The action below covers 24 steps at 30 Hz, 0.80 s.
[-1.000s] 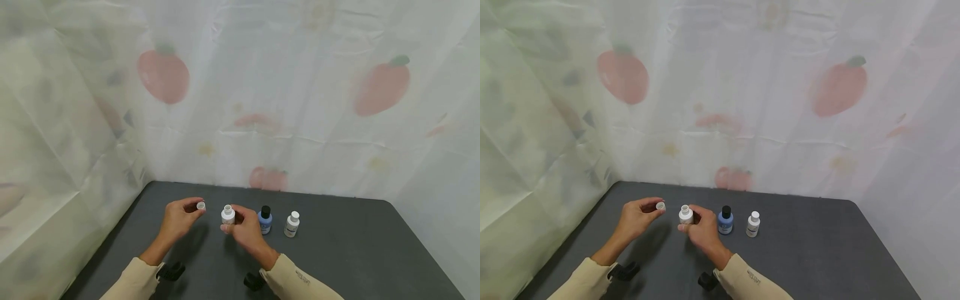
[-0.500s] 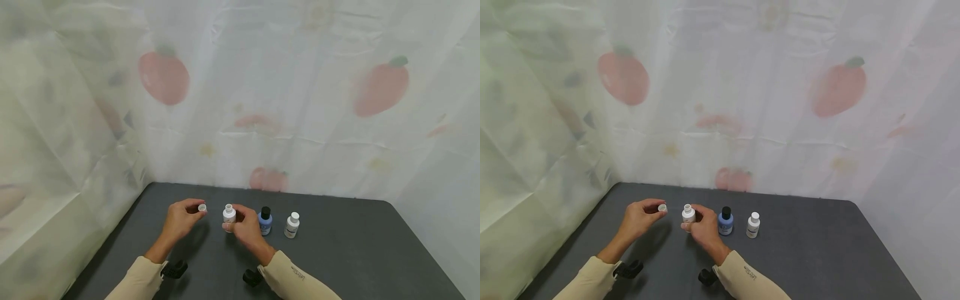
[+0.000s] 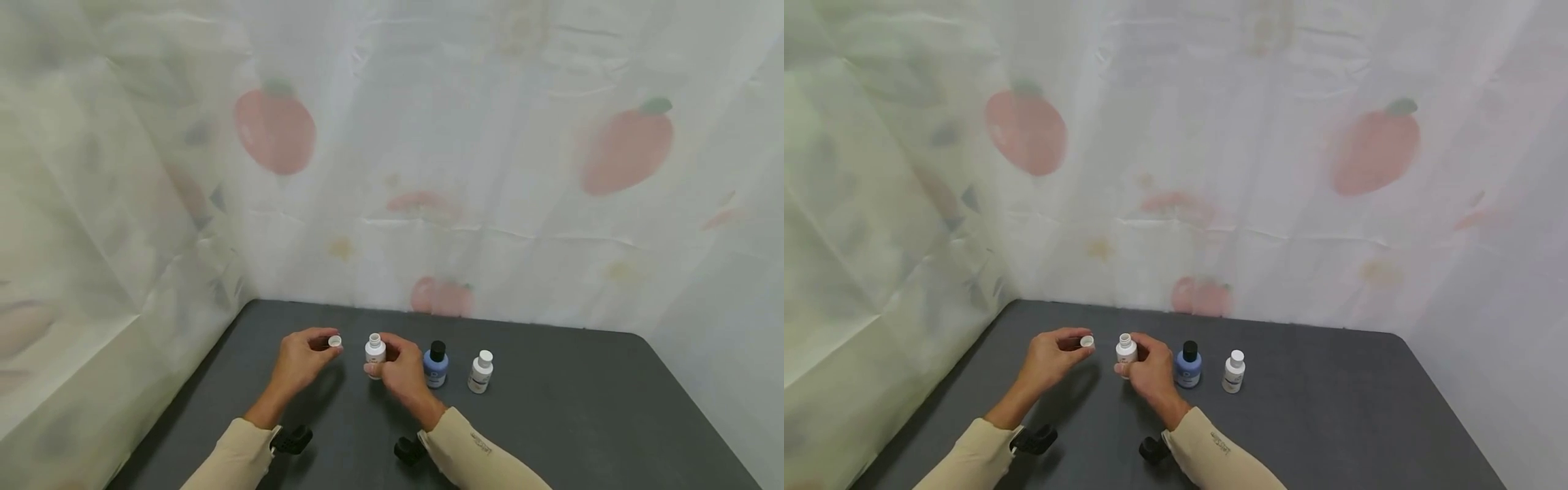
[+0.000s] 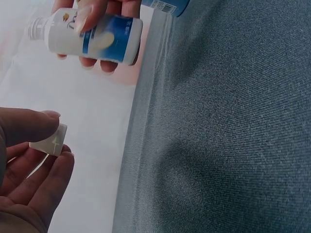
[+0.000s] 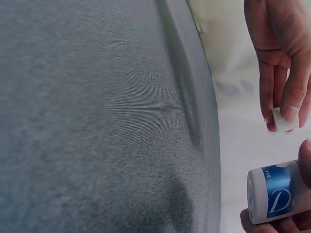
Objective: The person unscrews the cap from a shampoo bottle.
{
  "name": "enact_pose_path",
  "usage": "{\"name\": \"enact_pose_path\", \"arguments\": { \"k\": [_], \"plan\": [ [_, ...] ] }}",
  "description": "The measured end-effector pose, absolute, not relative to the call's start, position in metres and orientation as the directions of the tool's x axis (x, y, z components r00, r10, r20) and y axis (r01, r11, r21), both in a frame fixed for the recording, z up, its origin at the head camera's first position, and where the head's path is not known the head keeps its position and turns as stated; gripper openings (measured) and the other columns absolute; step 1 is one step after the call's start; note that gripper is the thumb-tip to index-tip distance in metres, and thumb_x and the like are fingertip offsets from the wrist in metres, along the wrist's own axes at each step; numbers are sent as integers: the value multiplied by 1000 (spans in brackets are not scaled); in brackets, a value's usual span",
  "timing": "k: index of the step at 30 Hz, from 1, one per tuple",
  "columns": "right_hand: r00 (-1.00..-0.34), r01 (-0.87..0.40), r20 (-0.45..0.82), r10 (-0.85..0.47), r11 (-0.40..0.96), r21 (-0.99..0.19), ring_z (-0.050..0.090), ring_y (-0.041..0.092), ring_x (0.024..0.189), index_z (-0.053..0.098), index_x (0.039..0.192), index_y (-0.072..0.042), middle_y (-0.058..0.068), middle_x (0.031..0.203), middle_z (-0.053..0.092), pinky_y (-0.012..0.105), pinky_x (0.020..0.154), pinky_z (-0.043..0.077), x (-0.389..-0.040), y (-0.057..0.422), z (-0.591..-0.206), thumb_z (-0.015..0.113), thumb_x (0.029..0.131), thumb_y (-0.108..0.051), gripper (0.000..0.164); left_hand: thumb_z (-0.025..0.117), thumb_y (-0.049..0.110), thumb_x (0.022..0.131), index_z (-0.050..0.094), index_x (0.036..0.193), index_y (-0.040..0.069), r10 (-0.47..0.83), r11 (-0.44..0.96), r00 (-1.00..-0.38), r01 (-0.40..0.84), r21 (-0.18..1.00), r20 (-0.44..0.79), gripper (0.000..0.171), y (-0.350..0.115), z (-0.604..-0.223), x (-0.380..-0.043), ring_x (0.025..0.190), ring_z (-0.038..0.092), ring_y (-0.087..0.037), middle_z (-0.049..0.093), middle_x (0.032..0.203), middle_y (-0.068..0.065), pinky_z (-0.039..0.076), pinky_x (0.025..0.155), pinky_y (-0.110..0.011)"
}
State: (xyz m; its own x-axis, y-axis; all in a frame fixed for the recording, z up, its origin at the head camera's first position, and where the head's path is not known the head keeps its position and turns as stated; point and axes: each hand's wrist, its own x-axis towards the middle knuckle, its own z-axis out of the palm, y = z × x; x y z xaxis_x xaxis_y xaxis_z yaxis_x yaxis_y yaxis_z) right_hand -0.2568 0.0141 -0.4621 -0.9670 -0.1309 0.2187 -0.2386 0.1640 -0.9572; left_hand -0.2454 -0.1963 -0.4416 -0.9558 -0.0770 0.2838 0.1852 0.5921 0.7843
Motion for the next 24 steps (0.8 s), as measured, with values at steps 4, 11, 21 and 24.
{"name": "enact_pose_path", "arguments": {
  "k": [4,11,21,24],
  "plan": [
    [-968,-240,220,-117,206,-949,75,21,96,76,121,-8,15,111,78,35,84,64,-261,10,-462,89,73,4,51,84,12,88,77,120,5,-86,597,-955,180,782,285,33,-194,-443,-248,102,77,-29,80,111,-14,64,83,-41],
    [-970,-236,218,-106,218,-947,75,26,95,77,120,-6,17,110,78,41,83,64,-266,7,-465,89,71,6,52,85,13,87,80,113,7,-112,599,-962,133,790,247,28,-191,-446,-252,100,77,-28,81,107,-12,64,84,-43],
    [-979,-196,180,-91,205,-959,71,23,98,76,122,-6,16,113,77,43,87,63,-272,5,-472,87,71,8,54,87,14,85,82,110,9,-143,586,-970,76,806,196,26,-191,-452,-259,101,76,-28,81,106,-10,63,83,-42],
    [-980,-195,180,-89,210,-958,70,21,96,76,120,-5,15,111,77,41,86,63,-274,4,-474,87,71,9,52,87,13,85,82,110,8,-144,586,-971,70,807,189,26,-191,-453,-260,98,77,-27,81,105,-10,63,83,-42]
  ]
}}
